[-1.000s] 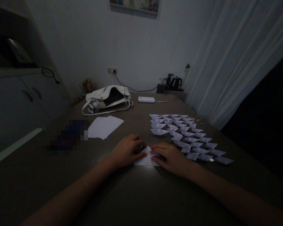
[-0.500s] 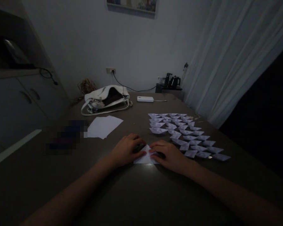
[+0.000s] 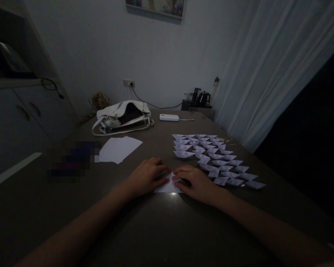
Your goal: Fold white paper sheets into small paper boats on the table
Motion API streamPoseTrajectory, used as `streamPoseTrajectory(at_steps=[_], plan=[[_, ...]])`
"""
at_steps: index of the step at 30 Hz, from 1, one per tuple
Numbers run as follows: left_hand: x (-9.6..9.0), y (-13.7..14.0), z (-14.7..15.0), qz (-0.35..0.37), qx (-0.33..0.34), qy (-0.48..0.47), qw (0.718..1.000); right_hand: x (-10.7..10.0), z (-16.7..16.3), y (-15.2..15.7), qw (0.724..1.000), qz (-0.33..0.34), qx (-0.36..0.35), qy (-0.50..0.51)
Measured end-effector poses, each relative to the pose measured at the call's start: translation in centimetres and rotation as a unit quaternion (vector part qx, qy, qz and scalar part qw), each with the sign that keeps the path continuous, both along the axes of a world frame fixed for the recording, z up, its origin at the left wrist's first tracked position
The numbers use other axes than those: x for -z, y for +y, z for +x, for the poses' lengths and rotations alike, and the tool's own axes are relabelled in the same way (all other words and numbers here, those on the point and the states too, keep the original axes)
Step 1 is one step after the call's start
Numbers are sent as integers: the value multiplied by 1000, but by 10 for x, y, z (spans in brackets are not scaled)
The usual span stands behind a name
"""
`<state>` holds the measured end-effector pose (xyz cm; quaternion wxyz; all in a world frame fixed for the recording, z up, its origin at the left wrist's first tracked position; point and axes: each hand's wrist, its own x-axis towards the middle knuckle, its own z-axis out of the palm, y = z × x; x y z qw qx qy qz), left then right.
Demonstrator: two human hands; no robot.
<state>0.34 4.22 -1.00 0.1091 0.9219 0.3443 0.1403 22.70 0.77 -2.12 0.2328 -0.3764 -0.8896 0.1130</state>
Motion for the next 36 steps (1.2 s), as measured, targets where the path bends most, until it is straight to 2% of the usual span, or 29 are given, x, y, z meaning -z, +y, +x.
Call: streamPoseTrajectory(at_steps=[19, 26, 36], plan=[[1, 1, 1, 8, 5, 0, 1000, -1, 0, 1, 1000, -6, 2, -18], [-1, -2, 5, 37, 61, -6, 997, -4, -2, 0, 1000, 1, 1, -24], [-11, -6, 5, 45, 94, 29, 994, -2, -2, 2, 1000, 4, 2, -15]])
